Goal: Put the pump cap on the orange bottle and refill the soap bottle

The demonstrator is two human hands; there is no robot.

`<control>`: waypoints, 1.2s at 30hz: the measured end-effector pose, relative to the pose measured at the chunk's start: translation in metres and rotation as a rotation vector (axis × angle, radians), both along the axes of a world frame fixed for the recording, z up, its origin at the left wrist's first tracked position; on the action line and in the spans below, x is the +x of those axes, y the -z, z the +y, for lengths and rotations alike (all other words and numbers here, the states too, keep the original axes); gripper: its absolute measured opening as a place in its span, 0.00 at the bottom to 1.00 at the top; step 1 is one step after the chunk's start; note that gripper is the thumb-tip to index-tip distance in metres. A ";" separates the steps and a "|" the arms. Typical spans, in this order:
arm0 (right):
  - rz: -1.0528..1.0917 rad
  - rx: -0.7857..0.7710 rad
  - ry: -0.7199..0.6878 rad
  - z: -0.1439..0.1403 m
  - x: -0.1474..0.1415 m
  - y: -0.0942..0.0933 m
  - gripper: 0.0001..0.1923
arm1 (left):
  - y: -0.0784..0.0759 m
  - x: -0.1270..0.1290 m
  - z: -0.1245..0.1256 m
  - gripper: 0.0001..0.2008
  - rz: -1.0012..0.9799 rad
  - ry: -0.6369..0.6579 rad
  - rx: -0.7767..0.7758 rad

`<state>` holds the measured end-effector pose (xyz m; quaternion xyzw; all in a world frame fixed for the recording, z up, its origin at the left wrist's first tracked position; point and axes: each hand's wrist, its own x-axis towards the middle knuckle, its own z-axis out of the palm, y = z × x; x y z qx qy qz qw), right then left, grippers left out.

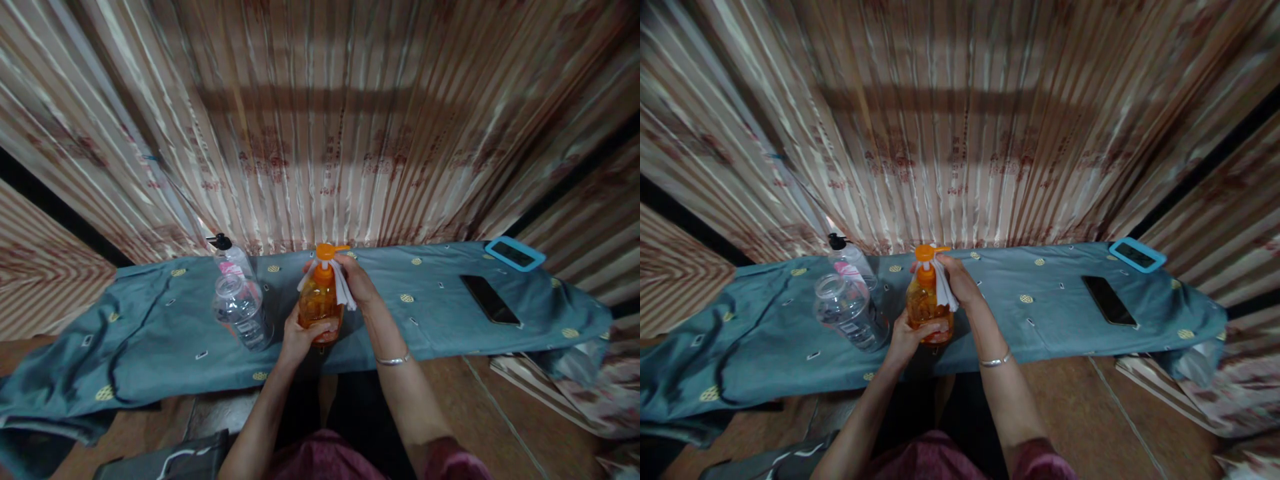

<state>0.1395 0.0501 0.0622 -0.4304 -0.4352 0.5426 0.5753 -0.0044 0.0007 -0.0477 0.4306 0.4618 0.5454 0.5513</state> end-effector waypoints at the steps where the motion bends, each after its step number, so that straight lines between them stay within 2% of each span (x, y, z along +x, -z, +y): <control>1: -0.040 0.038 -0.054 -0.002 -0.001 -0.005 0.31 | 0.001 0.001 0.001 0.33 0.003 -0.006 0.000; 3: -0.140 0.125 -0.093 -0.012 -0.006 -0.009 0.37 | 0.005 0.004 0.002 0.33 -0.002 -0.031 0.002; 4: -0.195 0.170 -0.065 -0.019 -0.009 -0.008 0.38 | 0.007 0.006 0.002 0.34 -0.013 -0.044 0.004; 8: -0.419 0.322 0.210 -0.045 -0.024 0.010 0.35 | 0.014 0.010 0.000 0.38 -0.045 -0.065 0.026; 11: -0.526 0.386 0.412 -0.055 -0.039 0.027 0.31 | 0.015 0.011 -0.005 0.36 0.019 -0.100 0.098; 13: -0.558 0.404 0.497 -0.057 -0.047 0.034 0.30 | 0.015 0.011 -0.007 0.34 0.050 -0.137 0.138; 16: -0.557 0.421 0.535 -0.057 -0.051 0.039 0.30 | 0.016 0.013 -0.007 0.32 0.024 -0.151 0.109; 19: -0.503 0.431 0.473 -0.052 -0.045 0.042 0.35 | 0.018 0.014 -0.002 0.34 -0.059 -0.120 0.050; 22: -0.384 0.354 0.367 -0.045 -0.037 0.056 0.37 | 0.021 0.013 0.004 0.40 -0.132 -0.122 0.044; 26: -0.173 0.097 0.273 -0.044 -0.033 0.096 0.34 | 0.023 0.006 0.006 0.41 -0.143 -0.175 0.004; 30: 0.024 -0.128 0.265 -0.052 -0.031 0.130 0.27 | 0.020 0.000 -0.003 0.40 -0.067 -0.126 0.024; 33: 0.169 -0.233 0.283 -0.054 -0.024 0.136 0.24 | 0.015 -0.002 -0.010 0.39 -0.007 -0.107 0.028; 36: 0.298 -0.263 0.312 -0.046 -0.013 0.126 0.23 | 0.010 -0.001 -0.015 0.39 -0.023 -0.104 0.010</control>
